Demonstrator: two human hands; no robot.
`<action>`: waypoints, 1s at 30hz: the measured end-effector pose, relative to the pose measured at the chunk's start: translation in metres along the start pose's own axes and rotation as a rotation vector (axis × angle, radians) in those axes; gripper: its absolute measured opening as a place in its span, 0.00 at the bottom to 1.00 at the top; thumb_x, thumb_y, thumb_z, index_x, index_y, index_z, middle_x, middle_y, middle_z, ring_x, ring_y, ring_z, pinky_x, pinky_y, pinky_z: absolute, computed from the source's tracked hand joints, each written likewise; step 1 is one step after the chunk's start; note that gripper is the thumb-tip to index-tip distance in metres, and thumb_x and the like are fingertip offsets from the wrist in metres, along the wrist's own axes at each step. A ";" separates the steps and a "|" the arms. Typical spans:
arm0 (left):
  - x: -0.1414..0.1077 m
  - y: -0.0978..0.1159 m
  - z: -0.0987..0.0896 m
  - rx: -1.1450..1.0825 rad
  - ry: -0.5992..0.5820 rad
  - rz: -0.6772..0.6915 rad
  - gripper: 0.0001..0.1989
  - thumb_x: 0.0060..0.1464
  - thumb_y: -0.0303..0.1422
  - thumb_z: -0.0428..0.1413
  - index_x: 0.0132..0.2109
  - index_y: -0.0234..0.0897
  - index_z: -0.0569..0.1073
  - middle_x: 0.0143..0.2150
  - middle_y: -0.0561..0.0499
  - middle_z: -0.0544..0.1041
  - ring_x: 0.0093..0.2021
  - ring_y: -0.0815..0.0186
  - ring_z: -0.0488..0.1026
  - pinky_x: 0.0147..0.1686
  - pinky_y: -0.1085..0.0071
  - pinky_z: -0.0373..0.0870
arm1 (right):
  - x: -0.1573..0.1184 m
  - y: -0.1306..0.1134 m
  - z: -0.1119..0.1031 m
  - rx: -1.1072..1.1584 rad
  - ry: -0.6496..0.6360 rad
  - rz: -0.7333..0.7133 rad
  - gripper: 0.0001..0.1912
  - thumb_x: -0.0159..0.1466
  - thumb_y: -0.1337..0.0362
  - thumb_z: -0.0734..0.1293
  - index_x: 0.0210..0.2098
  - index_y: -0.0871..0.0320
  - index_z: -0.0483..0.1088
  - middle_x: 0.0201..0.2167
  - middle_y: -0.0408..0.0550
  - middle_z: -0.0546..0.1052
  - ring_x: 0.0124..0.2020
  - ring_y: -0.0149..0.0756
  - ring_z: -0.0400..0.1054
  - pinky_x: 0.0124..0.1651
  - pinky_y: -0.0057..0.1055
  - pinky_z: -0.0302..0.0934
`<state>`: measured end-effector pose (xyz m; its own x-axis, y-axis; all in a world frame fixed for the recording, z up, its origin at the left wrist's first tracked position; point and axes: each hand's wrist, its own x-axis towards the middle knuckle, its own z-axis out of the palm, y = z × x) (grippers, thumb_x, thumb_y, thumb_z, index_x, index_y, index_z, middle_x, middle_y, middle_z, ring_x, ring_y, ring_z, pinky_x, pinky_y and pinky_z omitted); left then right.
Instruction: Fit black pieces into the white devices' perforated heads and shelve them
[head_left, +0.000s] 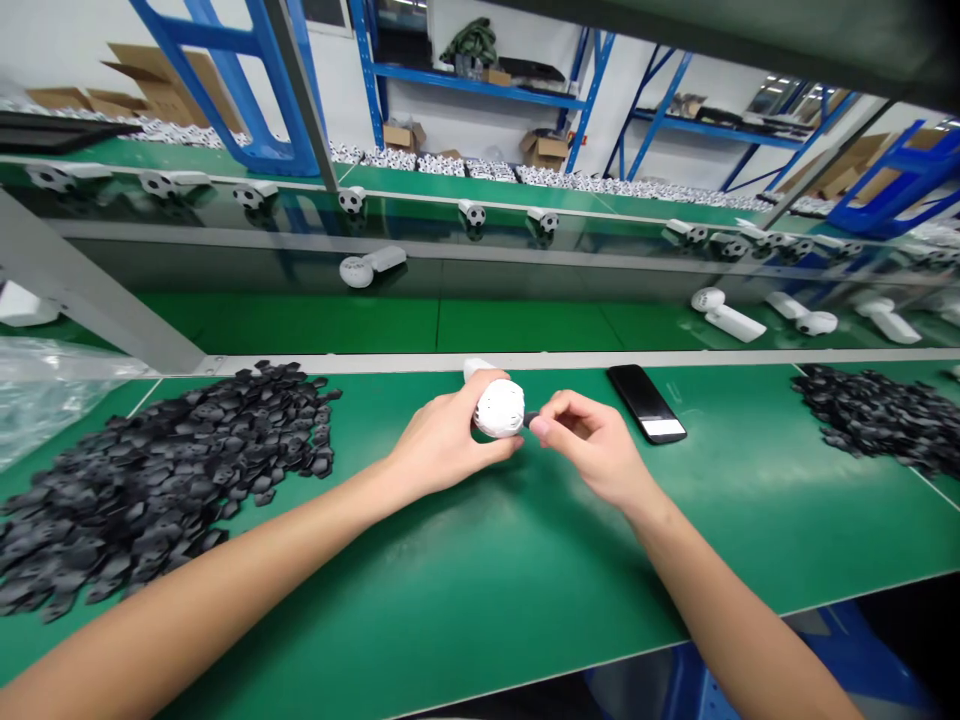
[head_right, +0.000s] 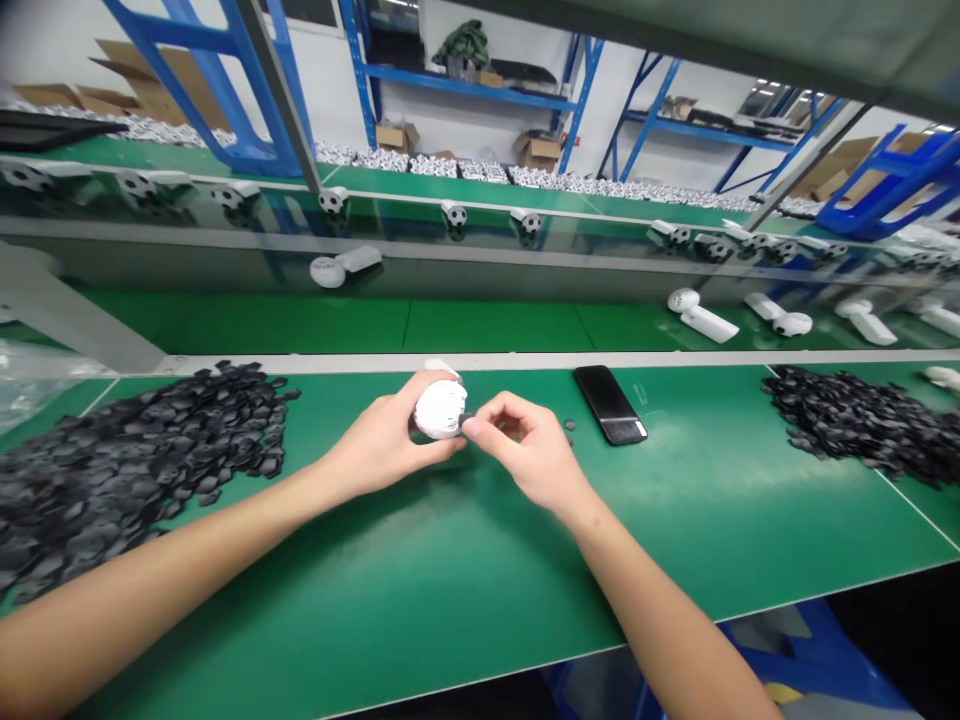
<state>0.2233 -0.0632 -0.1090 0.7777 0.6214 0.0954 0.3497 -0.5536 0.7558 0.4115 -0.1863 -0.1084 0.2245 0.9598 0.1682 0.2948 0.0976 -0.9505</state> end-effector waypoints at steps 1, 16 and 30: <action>-0.001 0.001 0.001 0.016 -0.007 -0.006 0.30 0.56 0.46 0.64 0.63 0.51 0.65 0.45 0.53 0.82 0.38 0.58 0.79 0.37 0.67 0.71 | -0.001 -0.001 0.003 -0.028 -0.002 -0.003 0.12 0.68 0.55 0.73 0.33 0.55 0.74 0.32 0.44 0.78 0.34 0.36 0.70 0.40 0.32 0.65; -0.009 0.006 0.001 0.146 -0.095 0.011 0.42 0.54 0.64 0.60 0.67 0.47 0.61 0.49 0.46 0.80 0.41 0.49 0.79 0.34 0.63 0.69 | -0.008 -0.005 0.017 -0.257 0.061 0.039 0.23 0.64 0.49 0.76 0.22 0.56 0.68 0.20 0.41 0.69 0.24 0.31 0.57 0.28 0.33 0.52; -0.004 -0.006 0.006 0.193 -0.098 0.050 0.40 0.56 0.66 0.56 0.66 0.49 0.63 0.50 0.48 0.82 0.43 0.49 0.81 0.36 0.63 0.69 | 0.004 0.006 0.005 -0.379 -0.136 -0.081 0.23 0.69 0.50 0.71 0.25 0.56 0.66 0.24 0.41 0.72 0.28 0.33 0.62 0.32 0.31 0.54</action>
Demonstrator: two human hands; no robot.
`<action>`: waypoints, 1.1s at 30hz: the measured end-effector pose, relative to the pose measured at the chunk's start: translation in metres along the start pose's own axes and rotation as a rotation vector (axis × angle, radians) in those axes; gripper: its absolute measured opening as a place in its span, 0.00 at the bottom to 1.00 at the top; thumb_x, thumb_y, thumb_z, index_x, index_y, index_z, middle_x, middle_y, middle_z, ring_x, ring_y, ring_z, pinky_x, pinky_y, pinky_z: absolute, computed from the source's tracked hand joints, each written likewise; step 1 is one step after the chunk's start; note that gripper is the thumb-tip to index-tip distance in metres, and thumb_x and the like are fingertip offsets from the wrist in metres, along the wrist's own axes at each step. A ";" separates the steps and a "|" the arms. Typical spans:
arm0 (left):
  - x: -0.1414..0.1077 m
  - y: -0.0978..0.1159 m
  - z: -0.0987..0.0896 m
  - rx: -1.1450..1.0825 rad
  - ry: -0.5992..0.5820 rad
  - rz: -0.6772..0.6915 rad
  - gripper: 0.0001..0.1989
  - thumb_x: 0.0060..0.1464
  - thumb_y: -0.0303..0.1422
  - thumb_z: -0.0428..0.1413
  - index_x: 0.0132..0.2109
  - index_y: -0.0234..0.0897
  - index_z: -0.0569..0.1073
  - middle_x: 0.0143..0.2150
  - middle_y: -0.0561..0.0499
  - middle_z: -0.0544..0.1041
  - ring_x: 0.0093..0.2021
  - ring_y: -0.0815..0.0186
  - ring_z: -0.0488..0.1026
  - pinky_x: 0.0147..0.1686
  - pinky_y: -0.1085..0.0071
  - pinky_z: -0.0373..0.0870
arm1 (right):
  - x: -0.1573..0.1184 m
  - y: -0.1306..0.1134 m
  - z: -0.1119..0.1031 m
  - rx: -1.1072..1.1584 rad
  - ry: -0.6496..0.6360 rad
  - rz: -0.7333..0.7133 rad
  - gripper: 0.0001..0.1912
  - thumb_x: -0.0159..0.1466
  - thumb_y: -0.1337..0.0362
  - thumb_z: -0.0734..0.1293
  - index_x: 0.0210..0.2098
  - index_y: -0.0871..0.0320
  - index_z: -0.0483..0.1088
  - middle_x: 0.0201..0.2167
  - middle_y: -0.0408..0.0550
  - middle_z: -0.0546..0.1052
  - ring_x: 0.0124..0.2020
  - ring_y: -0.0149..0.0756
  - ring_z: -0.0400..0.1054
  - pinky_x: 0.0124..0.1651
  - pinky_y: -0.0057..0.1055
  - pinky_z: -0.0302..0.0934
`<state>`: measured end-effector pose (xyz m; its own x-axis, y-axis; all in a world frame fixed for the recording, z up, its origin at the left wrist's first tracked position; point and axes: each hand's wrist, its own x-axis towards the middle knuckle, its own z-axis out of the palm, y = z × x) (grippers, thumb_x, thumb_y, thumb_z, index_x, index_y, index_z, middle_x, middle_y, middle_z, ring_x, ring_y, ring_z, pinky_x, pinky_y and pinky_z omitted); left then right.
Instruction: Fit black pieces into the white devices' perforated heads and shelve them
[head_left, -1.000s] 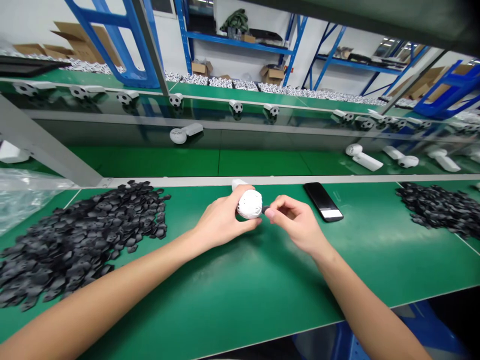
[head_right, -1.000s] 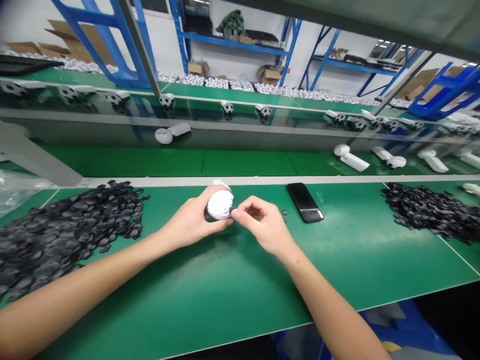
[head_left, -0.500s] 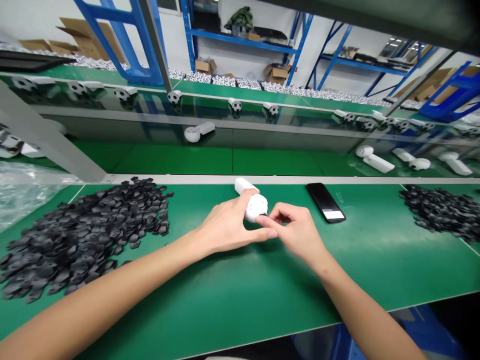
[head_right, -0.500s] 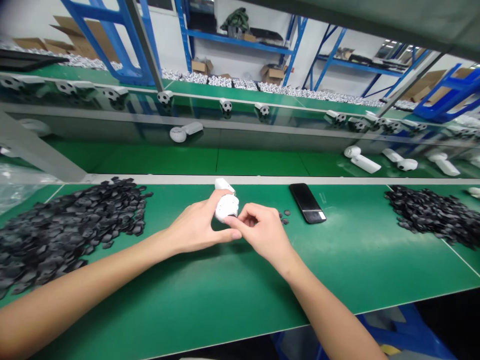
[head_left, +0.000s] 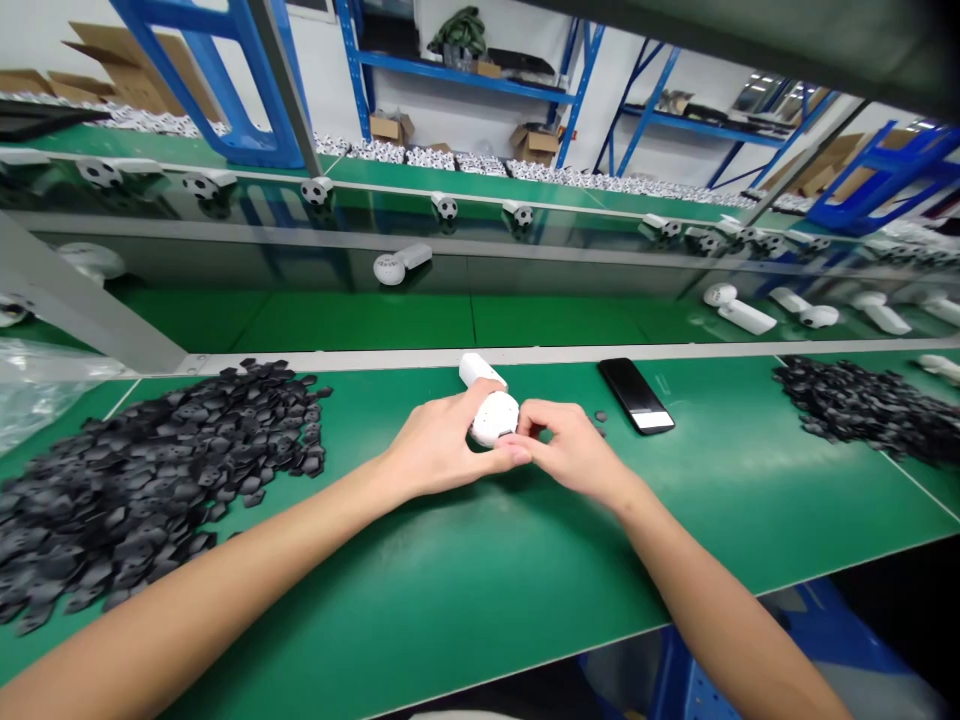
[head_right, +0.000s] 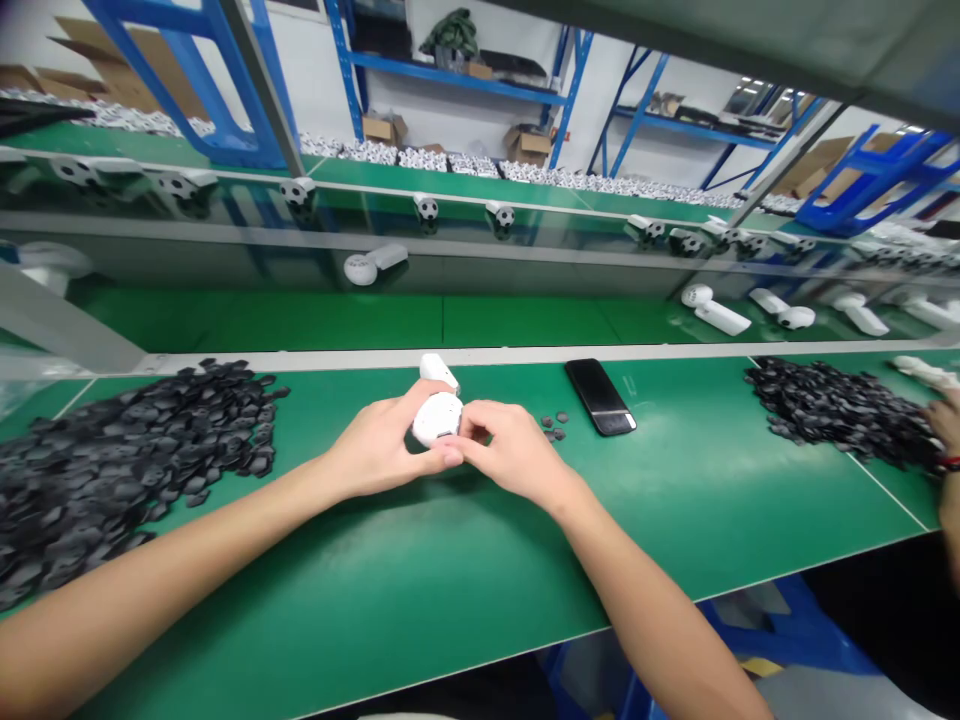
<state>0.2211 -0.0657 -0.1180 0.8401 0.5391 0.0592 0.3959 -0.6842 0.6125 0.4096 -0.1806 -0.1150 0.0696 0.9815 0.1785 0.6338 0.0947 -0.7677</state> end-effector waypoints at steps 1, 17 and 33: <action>0.000 -0.003 0.002 0.035 0.000 0.023 0.38 0.58 0.65 0.55 0.66 0.49 0.63 0.49 0.48 0.83 0.44 0.49 0.81 0.37 0.63 0.69 | 0.001 0.002 -0.007 0.010 -0.104 -0.016 0.21 0.72 0.51 0.68 0.27 0.56 0.69 0.27 0.42 0.75 0.30 0.33 0.65 0.34 0.31 0.56; 0.003 -0.013 0.019 0.340 -0.032 0.150 0.28 0.64 0.53 0.54 0.64 0.46 0.68 0.54 0.50 0.83 0.47 0.52 0.82 0.33 0.63 0.67 | -0.016 0.047 -0.080 -0.231 -0.452 0.625 0.16 0.62 0.49 0.74 0.32 0.56 0.73 0.28 0.49 0.83 0.27 0.40 0.77 0.28 0.31 0.66; 0.005 -0.025 0.024 -0.033 0.093 -0.007 0.34 0.59 0.52 0.61 0.69 0.53 0.66 0.57 0.52 0.82 0.50 0.52 0.80 0.47 0.60 0.73 | -0.011 0.048 -0.073 -0.155 -0.402 0.551 0.06 0.64 0.63 0.69 0.30 0.57 0.73 0.28 0.48 0.83 0.27 0.40 0.80 0.30 0.31 0.71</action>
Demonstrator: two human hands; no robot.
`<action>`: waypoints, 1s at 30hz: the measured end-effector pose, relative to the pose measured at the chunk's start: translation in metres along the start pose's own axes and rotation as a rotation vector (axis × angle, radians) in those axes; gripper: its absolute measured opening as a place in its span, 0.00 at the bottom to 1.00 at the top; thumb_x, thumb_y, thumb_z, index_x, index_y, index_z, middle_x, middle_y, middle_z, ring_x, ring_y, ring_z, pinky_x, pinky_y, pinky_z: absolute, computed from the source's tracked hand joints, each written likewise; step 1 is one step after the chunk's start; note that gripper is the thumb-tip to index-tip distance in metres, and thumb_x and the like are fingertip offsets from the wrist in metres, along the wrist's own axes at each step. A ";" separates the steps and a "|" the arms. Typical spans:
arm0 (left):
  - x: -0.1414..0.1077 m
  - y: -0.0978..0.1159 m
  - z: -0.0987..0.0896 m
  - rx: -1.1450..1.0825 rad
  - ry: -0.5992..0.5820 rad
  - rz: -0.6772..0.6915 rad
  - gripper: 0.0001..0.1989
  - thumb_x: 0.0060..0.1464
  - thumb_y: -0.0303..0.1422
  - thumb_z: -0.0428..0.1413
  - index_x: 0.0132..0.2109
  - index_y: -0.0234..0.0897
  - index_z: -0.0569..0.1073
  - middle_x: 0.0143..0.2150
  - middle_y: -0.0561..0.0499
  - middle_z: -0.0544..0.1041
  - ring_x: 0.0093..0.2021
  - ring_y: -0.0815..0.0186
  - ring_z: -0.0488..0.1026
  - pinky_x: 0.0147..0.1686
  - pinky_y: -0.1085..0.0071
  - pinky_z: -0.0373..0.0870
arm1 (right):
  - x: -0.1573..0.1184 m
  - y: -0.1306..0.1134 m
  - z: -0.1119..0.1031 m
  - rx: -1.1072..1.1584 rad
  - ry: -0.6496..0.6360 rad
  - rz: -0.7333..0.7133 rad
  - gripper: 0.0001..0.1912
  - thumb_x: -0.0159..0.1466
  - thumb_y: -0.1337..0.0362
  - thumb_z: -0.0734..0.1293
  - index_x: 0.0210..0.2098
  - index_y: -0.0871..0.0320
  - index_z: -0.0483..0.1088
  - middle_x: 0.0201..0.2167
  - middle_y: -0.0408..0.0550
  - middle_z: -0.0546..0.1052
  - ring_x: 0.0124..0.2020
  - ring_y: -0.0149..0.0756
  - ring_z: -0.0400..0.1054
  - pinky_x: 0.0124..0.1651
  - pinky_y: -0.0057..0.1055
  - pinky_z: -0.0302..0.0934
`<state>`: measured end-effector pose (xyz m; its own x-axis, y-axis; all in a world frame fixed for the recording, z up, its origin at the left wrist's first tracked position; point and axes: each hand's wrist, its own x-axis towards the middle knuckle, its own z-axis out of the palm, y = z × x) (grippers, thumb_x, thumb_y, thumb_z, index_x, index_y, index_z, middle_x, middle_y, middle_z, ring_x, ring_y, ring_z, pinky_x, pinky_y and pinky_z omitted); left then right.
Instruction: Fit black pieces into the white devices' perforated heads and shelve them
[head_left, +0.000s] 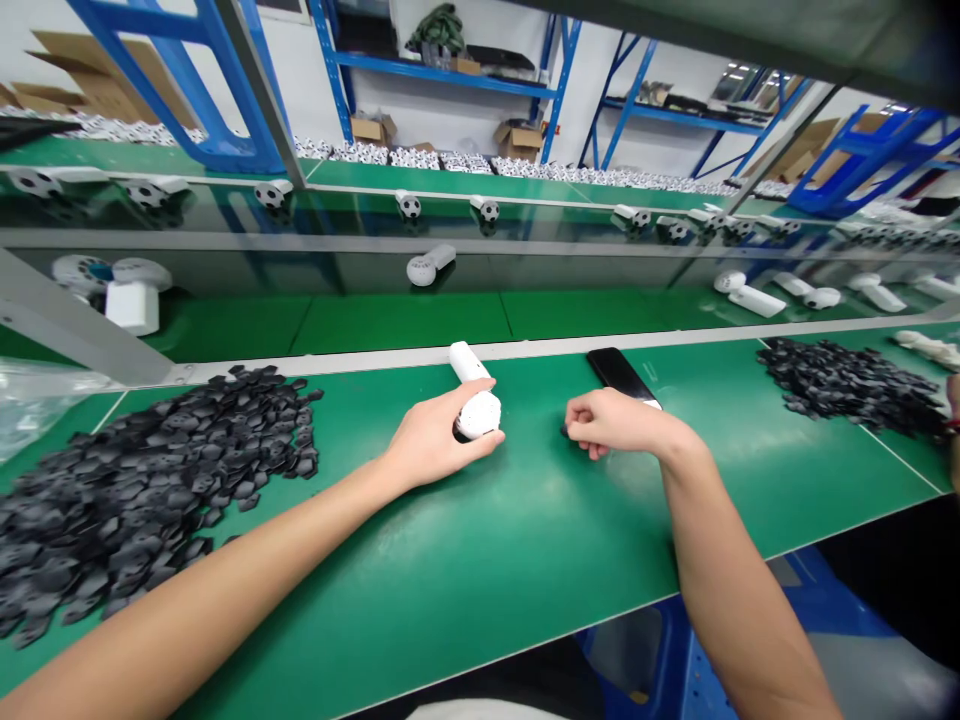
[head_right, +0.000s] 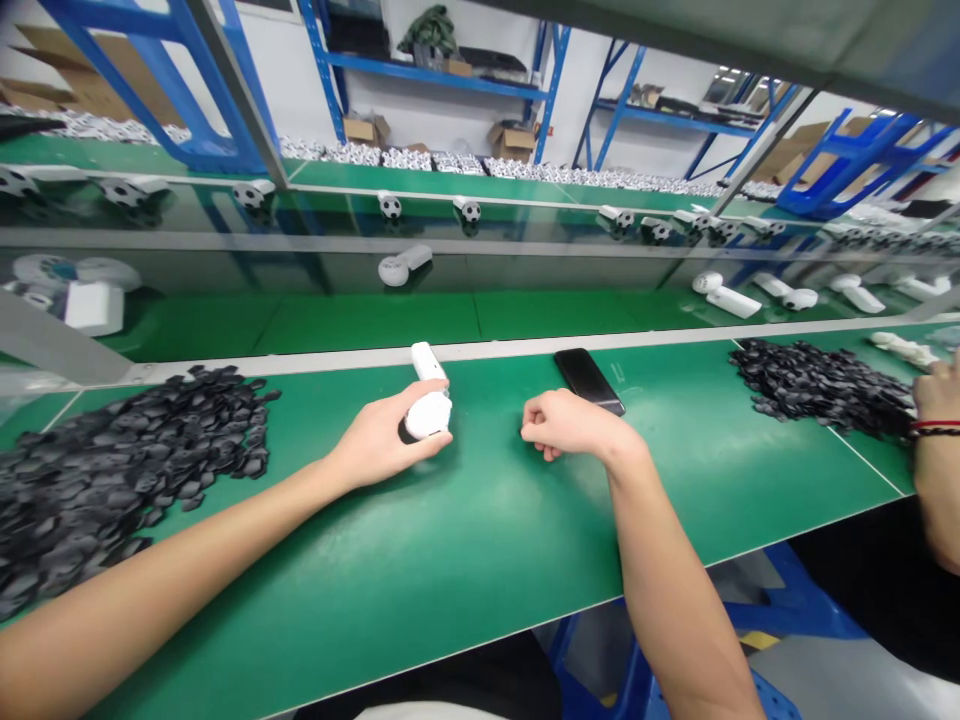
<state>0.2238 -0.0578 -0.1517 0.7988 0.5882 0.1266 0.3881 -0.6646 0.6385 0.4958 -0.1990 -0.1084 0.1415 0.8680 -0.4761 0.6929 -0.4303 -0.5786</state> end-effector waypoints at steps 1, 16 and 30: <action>0.001 -0.002 0.000 -0.055 0.024 -0.023 0.34 0.59 0.51 0.62 0.70 0.54 0.66 0.56 0.52 0.82 0.49 0.54 0.80 0.47 0.61 0.73 | 0.000 -0.004 0.002 0.057 -0.007 -0.065 0.06 0.65 0.63 0.68 0.32 0.57 0.74 0.29 0.47 0.83 0.29 0.40 0.80 0.31 0.31 0.72; -0.005 -0.004 0.016 -0.272 0.215 0.296 0.28 0.64 0.28 0.59 0.66 0.50 0.61 0.61 0.44 0.64 0.53 0.62 0.72 0.54 0.63 0.73 | 0.013 -0.060 0.067 0.699 0.172 -0.378 0.16 0.67 0.51 0.75 0.37 0.58 0.76 0.31 0.47 0.83 0.33 0.36 0.81 0.39 0.30 0.76; -0.012 0.010 0.005 -0.312 0.214 0.283 0.25 0.63 0.41 0.64 0.62 0.46 0.67 0.56 0.45 0.66 0.52 0.60 0.72 0.52 0.62 0.73 | 0.007 -0.070 0.084 0.596 0.377 -0.340 0.20 0.62 0.48 0.78 0.26 0.56 0.73 0.21 0.43 0.77 0.20 0.35 0.73 0.24 0.30 0.69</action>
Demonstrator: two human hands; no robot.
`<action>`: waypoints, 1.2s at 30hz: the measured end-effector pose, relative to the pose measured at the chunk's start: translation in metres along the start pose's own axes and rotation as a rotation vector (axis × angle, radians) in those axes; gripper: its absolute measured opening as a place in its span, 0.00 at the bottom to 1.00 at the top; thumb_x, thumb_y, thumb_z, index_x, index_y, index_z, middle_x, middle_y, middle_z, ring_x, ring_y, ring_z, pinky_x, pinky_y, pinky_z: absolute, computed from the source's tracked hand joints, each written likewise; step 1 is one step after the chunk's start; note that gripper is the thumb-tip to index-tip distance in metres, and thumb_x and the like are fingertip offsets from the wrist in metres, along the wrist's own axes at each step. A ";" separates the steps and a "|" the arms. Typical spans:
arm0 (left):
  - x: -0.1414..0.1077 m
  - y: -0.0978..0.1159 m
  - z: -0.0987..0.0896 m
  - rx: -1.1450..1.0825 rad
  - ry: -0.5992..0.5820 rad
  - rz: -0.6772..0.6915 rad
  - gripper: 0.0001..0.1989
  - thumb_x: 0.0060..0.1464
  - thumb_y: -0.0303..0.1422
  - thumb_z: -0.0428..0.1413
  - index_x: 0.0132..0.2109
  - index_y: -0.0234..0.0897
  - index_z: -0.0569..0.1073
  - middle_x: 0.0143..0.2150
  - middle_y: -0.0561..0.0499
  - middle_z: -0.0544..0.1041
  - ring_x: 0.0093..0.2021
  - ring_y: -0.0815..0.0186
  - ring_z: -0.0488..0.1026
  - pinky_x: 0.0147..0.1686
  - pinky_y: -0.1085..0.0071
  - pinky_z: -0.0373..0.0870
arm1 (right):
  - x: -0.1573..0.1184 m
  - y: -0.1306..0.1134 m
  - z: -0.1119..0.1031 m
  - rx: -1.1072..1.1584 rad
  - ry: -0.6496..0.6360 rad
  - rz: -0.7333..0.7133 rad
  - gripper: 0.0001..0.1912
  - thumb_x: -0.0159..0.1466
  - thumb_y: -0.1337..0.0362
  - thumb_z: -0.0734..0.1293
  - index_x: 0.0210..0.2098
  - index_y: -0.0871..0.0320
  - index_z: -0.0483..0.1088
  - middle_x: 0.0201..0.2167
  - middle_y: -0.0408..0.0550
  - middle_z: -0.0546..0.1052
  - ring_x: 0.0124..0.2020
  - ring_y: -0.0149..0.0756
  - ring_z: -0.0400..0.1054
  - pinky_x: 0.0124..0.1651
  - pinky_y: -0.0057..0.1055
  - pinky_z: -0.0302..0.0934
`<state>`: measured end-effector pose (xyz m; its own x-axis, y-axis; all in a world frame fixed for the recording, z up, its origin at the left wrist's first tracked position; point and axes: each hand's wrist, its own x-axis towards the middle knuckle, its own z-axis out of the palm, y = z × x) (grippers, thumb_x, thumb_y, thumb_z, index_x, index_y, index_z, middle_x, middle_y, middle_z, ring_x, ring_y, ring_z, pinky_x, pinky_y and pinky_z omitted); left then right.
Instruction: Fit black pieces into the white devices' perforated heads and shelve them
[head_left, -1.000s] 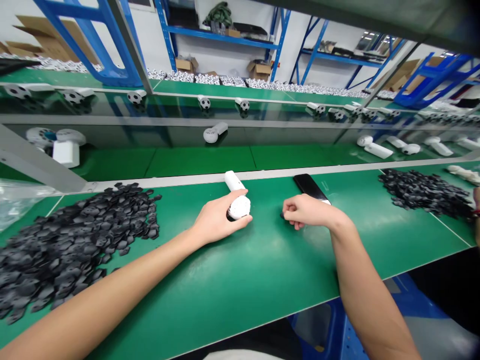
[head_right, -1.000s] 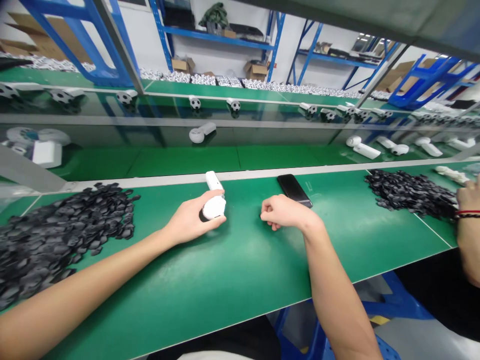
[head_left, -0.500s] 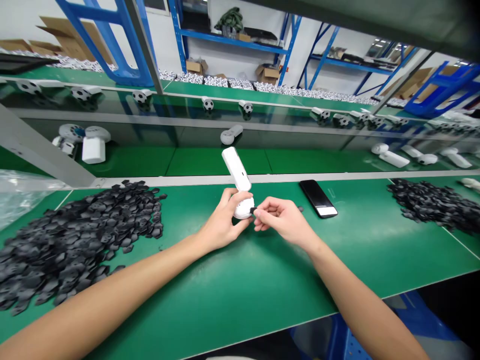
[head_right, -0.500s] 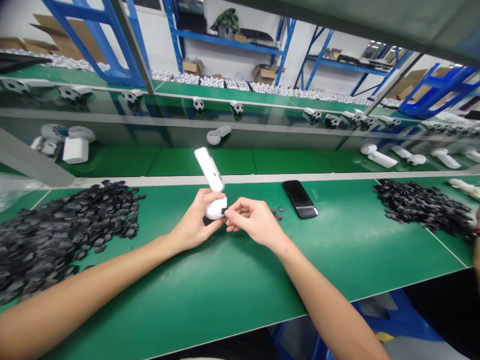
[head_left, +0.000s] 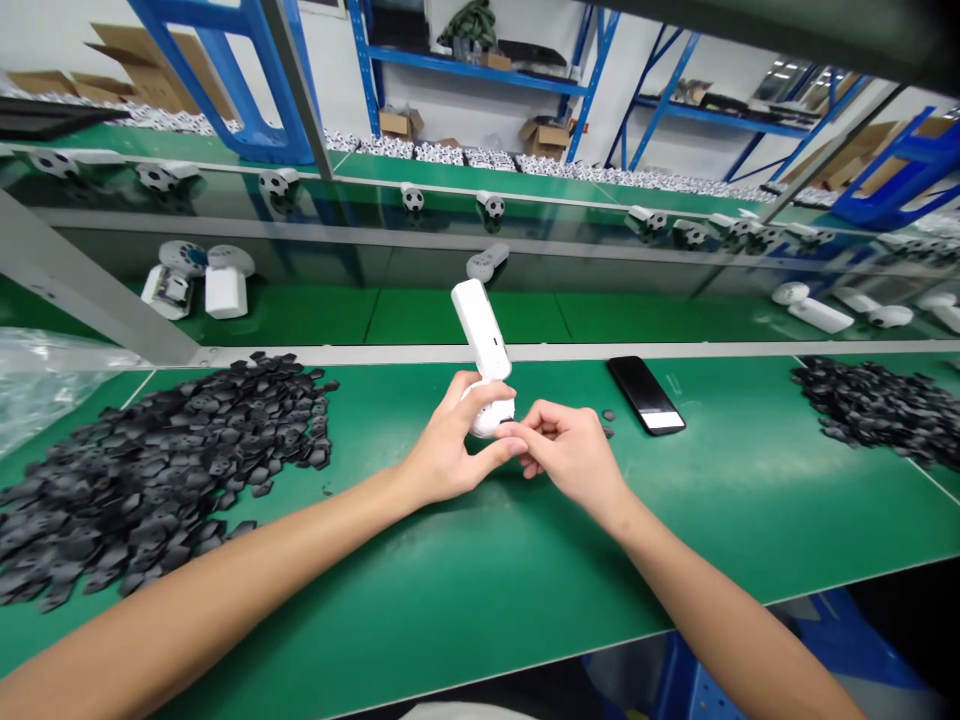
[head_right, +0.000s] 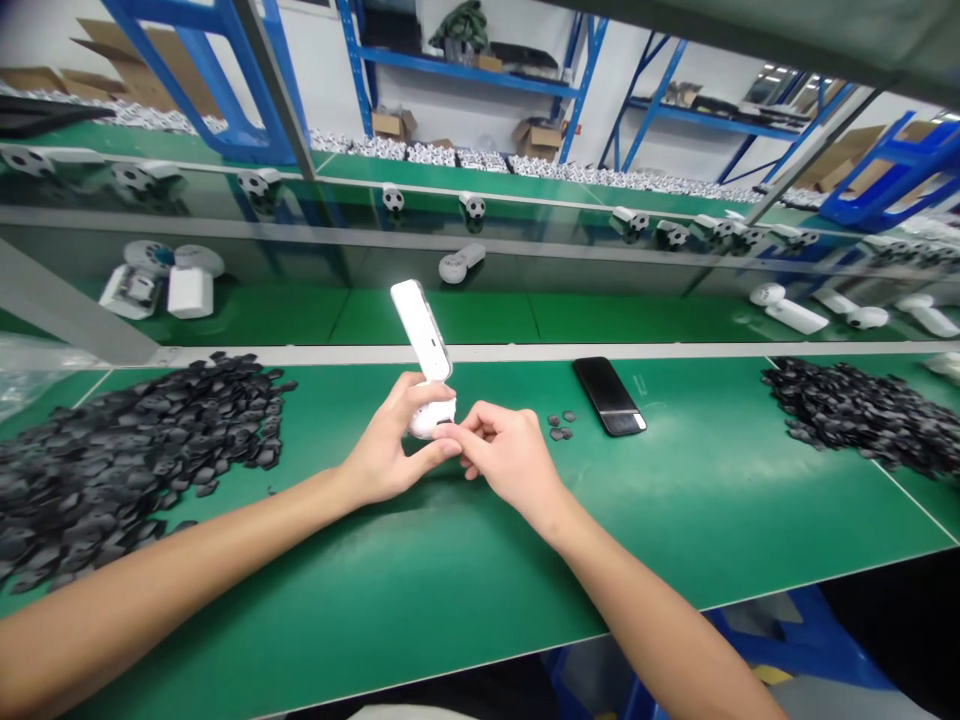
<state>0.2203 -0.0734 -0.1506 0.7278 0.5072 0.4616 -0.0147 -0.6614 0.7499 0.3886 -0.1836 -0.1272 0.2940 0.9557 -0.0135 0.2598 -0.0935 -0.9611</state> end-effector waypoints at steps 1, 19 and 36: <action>0.000 0.001 0.000 -0.004 -0.003 -0.007 0.23 0.63 0.41 0.63 0.62 0.46 0.67 0.56 0.45 0.66 0.51 0.60 0.72 0.51 0.63 0.72 | 0.000 0.000 0.000 -0.002 -0.007 0.007 0.21 0.62 0.48 0.77 0.26 0.56 0.73 0.21 0.43 0.77 0.20 0.34 0.72 0.24 0.29 0.68; 0.001 -0.006 0.008 -0.074 -0.058 -0.051 0.18 0.64 0.43 0.62 0.56 0.43 0.73 0.50 0.47 0.74 0.47 0.61 0.73 0.47 0.65 0.71 | 0.009 -0.011 -0.027 -0.070 -0.237 -0.044 0.11 0.67 0.55 0.73 0.34 0.55 0.72 0.32 0.43 0.79 0.35 0.35 0.74 0.40 0.31 0.67; -0.002 -0.009 0.004 -0.177 -0.016 -0.287 0.33 0.66 0.46 0.58 0.73 0.50 0.58 0.55 0.46 0.76 0.43 0.63 0.73 0.47 0.63 0.73 | 0.031 0.024 -0.122 -0.886 -0.182 0.358 0.22 0.68 0.50 0.65 0.24 0.56 0.76 0.26 0.48 0.79 0.26 0.37 0.68 0.29 0.33 0.54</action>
<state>0.2218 -0.0704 -0.1601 0.7304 0.6490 0.2131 0.0745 -0.3858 0.9196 0.5162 -0.1902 -0.1169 0.3627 0.8514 -0.3789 0.8029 -0.4919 -0.3368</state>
